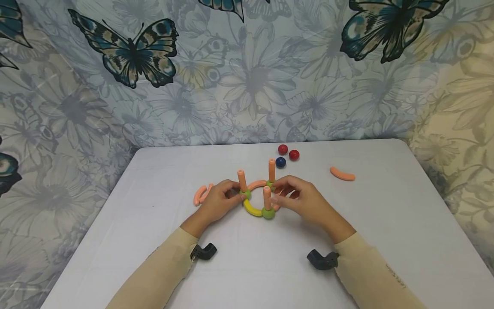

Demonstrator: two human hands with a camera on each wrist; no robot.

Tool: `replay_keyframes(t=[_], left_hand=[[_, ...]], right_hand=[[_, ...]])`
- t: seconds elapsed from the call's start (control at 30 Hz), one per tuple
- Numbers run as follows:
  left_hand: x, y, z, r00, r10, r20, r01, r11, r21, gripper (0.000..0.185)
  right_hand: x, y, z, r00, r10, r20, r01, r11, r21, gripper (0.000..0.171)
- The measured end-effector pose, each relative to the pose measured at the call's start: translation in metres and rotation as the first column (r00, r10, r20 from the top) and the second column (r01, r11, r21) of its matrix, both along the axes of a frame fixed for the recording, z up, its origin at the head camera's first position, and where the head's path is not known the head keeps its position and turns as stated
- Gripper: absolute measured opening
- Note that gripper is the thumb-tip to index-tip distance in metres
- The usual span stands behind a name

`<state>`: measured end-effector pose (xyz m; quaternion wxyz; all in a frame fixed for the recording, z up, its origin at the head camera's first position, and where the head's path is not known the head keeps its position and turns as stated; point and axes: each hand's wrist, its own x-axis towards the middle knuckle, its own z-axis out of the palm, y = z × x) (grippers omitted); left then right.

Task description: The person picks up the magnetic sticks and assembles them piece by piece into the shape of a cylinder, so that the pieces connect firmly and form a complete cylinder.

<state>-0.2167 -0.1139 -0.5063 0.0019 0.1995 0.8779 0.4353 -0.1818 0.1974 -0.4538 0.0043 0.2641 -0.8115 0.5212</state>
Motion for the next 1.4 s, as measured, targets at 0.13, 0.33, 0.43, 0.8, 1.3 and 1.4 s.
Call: replay_keyframes(t=[0.13,0.33,0.43,0.8,1.3,1.4], left_hand=[[0.000,0.000,0.001,1.000,0.000,0.006,0.000,1.000,-0.002,0.031],[-0.001,0.000,0.000,1.000,0.000,-0.009,0.000,1.000,-0.013,0.031],[0.000,0.000,0.000,1.000,-0.005,-0.009,0.005,1.000,-0.010,0.032],[-0.001,0.001,-0.002,1.000,-0.003,0.004,0.003,1.000,-0.015,0.031],[-0.002,-0.001,-0.002,1.000,-0.004,-0.006,0.004,1.000,-0.010,0.028],[-0.003,-0.001,-0.002,1.000,-0.004,-0.009,0.004,1.000,-0.003,0.027]], right_hand=[[-0.008,0.012,0.000,0.999,-0.035,0.019,0.035,0.999,-0.033,0.025],[-0.026,0.023,-0.005,0.980,-0.194,0.046,0.196,0.980,-0.044,0.028],[-0.037,0.025,-0.008,0.952,-0.296,0.078,0.299,0.954,-0.037,0.036],[-0.081,0.022,-0.030,0.852,-0.466,0.236,0.468,0.882,0.054,0.060],[-0.123,0.023,-0.042,0.854,-0.506,0.123,0.485,0.859,0.164,0.053],[-0.124,0.023,-0.042,0.856,-0.504,0.117,0.477,0.855,0.202,0.048]])
